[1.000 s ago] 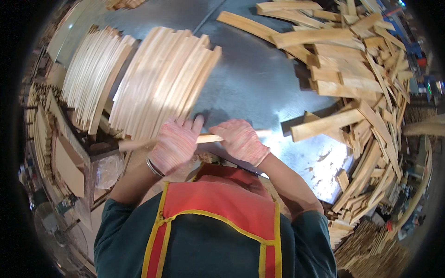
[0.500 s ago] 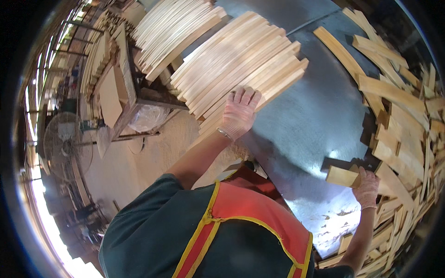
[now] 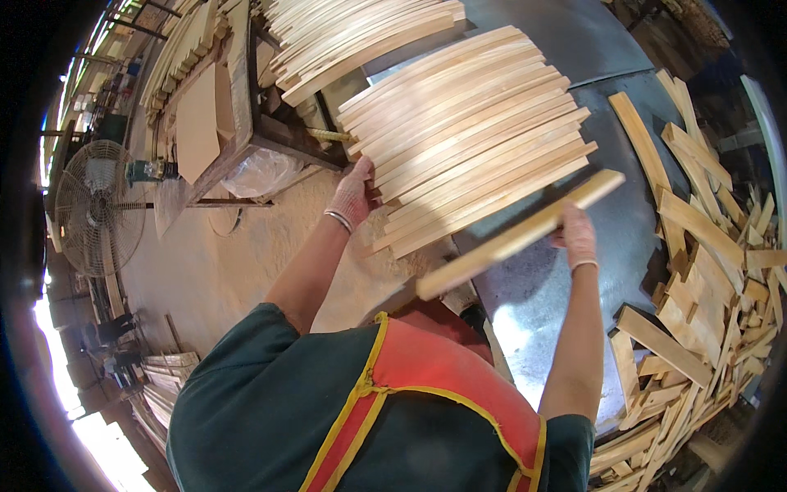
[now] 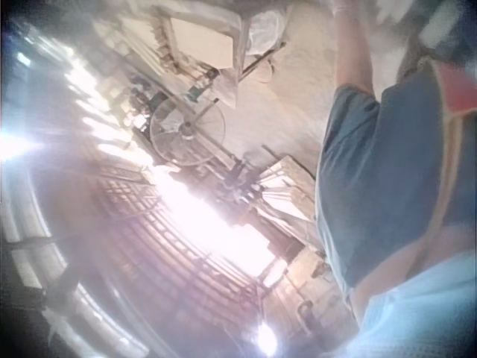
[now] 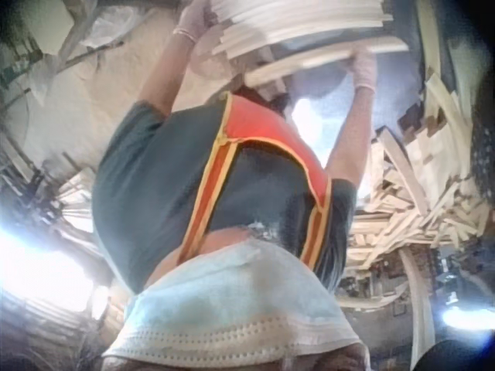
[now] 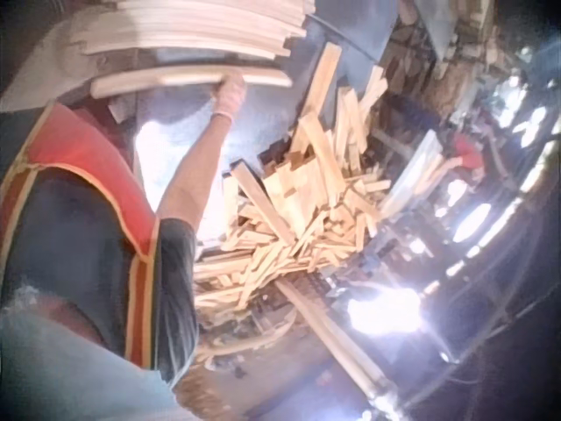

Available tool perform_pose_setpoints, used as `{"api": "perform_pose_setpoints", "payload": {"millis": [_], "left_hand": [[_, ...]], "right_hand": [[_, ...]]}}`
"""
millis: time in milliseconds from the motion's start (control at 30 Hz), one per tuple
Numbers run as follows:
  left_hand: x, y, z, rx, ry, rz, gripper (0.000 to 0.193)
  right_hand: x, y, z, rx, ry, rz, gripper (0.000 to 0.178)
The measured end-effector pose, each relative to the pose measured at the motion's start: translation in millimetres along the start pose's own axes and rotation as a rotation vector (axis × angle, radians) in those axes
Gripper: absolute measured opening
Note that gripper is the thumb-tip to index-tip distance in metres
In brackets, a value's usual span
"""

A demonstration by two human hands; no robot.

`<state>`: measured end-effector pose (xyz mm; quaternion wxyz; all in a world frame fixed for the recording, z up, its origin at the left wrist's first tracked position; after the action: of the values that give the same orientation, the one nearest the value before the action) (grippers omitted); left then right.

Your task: The person repeatedly picks up thin wooden planks from a large pile on a metal table and stacks them neatly in a growing pile. The hands handle the planks one at a time, aligning them before placing them on the stack.

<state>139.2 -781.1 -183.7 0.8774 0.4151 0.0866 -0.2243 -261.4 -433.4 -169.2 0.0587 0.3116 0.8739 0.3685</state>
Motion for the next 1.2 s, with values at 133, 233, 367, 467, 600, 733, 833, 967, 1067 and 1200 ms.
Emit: {"api": "perform_pose_setpoints", "payload": {"millis": [133, 233, 367, 467, 600, 733, 833, 967, 1067, 1200], "left_hand": [[-11, 8, -8, 0.024, 0.161, -0.15, 0.023], [-16, 23, 3, 0.015, 0.199, -0.19, 0.02], [-29, 72, 43, -0.054, 0.206, -0.125, 0.028], [-43, 89, 73, -0.127, 0.162, -0.284, 0.042], [-104, 86, 119, 0.12, -0.288, -0.545, 0.066], [-171, 39, 110, 0.199, -1.013, -0.629, 0.07], [-236, 30, 89, 0.103, -1.634, -0.655, 0.075], [-243, 13, 105, 0.0, -2.0, -0.478, 0.083], [-231, 29, 156, 0.065, -1.902, -0.398, 0.075], [-164, -51, 227, -0.122, -2.072, -0.179, 0.063]], "right_hand": [[-119, 30, -39, 0.031, -0.14, -0.145, 0.055], [-119, 35, -14, 0.063, -0.194, -0.155, 0.057], [-44, 66, 18, 0.209, -0.012, 0.003, 0.061], [69, 115, 9, 0.374, 0.291, 0.358, 0.06], [179, 138, 43, 0.314, 0.221, 0.549, 0.063], [152, 97, 21, 0.433, 0.165, 0.441, 0.06], [77, 67, 6, 0.449, 0.138, 0.288, 0.061], [21, 60, 22, 0.384, 0.046, 0.203, 0.067], [-7, 69, 52, 0.303, 0.034, 0.137, 0.077], [-98, 76, 9, 0.057, 0.082, -0.004, 0.09]]}}
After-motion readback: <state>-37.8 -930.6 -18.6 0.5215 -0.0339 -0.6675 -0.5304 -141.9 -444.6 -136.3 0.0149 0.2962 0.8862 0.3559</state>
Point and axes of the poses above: each hand's wrist, its own y-axis away from the middle knuckle, its own x-axis out of the back of the hand, z = x × y, the point moved 10 cm from there along -y, towards the middle knuckle, and after that the axes turned 13 degrees about -z, right-handed, at the moved point
